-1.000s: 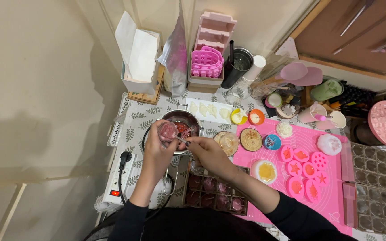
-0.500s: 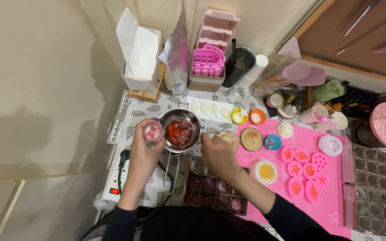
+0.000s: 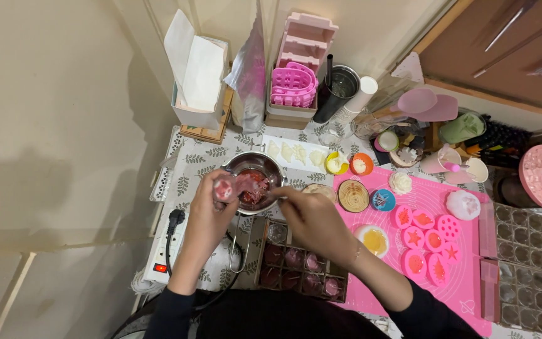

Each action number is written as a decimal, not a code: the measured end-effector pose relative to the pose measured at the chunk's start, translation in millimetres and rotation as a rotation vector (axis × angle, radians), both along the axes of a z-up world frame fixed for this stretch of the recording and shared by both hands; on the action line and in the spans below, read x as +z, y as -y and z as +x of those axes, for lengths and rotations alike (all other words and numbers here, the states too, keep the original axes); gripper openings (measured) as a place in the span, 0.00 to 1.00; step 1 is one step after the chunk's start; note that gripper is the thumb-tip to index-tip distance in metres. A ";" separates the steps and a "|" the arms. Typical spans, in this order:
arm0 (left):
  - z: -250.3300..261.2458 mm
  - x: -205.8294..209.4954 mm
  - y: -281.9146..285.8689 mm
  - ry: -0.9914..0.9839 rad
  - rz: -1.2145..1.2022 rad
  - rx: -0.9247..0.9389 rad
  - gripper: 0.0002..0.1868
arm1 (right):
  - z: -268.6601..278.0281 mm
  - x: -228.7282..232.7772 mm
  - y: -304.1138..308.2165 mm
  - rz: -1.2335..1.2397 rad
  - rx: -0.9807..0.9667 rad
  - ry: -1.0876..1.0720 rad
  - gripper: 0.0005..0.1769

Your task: The person holds a small jar and repeatedly dips it into a pot of melted red wax on a hot plate, then wipes a spoon with a tissue and stirs the wax in the pot. Silicone molds and finished wax pieces sit on the work table.

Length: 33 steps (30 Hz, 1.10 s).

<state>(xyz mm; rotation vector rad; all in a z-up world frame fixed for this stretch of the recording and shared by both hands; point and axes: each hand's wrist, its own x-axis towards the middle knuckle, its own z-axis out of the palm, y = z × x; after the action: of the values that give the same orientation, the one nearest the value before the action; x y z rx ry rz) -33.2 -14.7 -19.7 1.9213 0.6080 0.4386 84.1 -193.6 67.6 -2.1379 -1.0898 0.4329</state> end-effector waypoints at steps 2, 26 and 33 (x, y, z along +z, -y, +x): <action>5.8 -2.5 2.2 -0.008 0.008 -0.038 0.28 | -2.1 -10.1 -4.5 -0.023 0.031 0.093 0.13; 16.8 -5.9 10.9 0.114 0.170 -0.160 0.25 | 36.0 -25.2 -34.0 -0.114 0.260 -0.043 0.15; 13.9 -10.7 11.4 0.016 -0.008 -0.168 0.26 | 48.3 -40.3 -24.3 -0.149 0.278 -0.305 0.17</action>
<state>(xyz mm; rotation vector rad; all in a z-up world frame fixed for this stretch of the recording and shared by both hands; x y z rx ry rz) -19.3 -26.2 -30.4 1.9411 0.4329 0.3438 132.5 -169.3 27.4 -1.9642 -1.2078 0.9638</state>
